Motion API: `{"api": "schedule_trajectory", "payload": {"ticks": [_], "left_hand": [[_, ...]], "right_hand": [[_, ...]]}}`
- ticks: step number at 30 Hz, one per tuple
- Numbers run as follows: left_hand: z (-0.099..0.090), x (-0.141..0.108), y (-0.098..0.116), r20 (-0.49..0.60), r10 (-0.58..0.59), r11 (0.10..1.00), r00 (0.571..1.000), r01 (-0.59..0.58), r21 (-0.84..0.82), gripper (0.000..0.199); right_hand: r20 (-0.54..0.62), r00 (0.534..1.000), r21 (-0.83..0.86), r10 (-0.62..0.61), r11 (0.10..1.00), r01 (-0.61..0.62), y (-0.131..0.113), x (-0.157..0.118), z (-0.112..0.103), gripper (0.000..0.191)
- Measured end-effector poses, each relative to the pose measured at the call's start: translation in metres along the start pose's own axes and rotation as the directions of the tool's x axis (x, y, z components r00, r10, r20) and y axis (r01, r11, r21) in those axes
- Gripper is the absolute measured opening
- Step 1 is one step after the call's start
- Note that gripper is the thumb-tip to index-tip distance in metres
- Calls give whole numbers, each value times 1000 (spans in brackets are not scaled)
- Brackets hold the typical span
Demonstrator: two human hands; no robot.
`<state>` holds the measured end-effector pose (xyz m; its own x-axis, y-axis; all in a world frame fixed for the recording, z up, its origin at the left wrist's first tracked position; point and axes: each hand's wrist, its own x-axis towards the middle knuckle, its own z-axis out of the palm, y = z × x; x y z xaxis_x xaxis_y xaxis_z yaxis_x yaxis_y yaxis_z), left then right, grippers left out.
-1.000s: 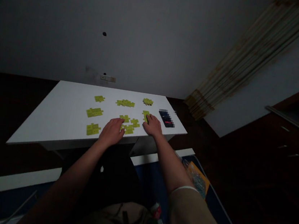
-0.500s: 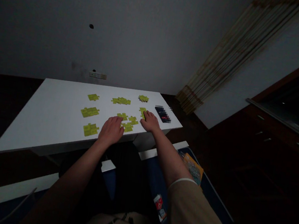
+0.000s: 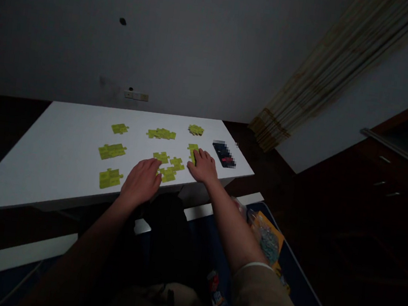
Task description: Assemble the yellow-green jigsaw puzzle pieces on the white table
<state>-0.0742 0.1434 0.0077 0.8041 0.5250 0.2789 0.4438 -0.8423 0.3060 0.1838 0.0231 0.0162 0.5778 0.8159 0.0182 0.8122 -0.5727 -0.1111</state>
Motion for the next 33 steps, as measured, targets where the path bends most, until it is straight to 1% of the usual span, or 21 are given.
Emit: {"api": "schedule_trajectory", "payload": {"ticks": [5, 7, 10, 13, 17, 21, 24, 28, 30, 33], "left_hand": [[4, -3, -4, -14, 11, 1000, 1000, -12, -18, 50], [6, -4, -7, -24, 12, 999, 1000, -13, -47, 50], [9, -6, -12, -67, -5, 993, 998, -3, -119, 53], [12, -7, -14, -110, -54, 984, 993, 34, -173, 57], [11, -7, -13, -128, -109, 978, 986, 83, -192, 58], [11, -8, -14, -130, -114, 980, 985, 90, -177, 55], [10, -9, -14, -133, -107, 983, 985, 85, -162, 52], [8, -3, -5, -149, -74, 992, 986, 58, -109, 47], [7, 5, 5, -108, -45, 996, 993, 37, -78, 49], [7, 24, 24, -22, 19, 999, 1000, -20, -37, 59]], "right_hand": [[-31, 999, 50, -30, 998, 32, 1, -3, 2, 77], [-80, 996, 127, -39, 991, 49, 4, -4, 5, 81], [-179, 984, 284, 8, 958, 44, 13, -6, 11, 86], [-245, 968, 391, 55, 919, 47, 22, -9, 18, 81], [-309, 951, 431, 30, 895, 112, 29, -13, 25, 75], [-345, 938, 479, -1, 859, 178, 34, -15, 28, 66], [-372, 928, 563, 16, 799, 212, 38, -17, 30, 61], [-367, 923, 711, 116, 674, 199, 42, -18, 34, 56], [-371, 912, 757, 171, 625, 191, 43, -18, 34, 48], [-392, 891, 789, 231, 582, 196, 45, -17, 34, 36]]}}
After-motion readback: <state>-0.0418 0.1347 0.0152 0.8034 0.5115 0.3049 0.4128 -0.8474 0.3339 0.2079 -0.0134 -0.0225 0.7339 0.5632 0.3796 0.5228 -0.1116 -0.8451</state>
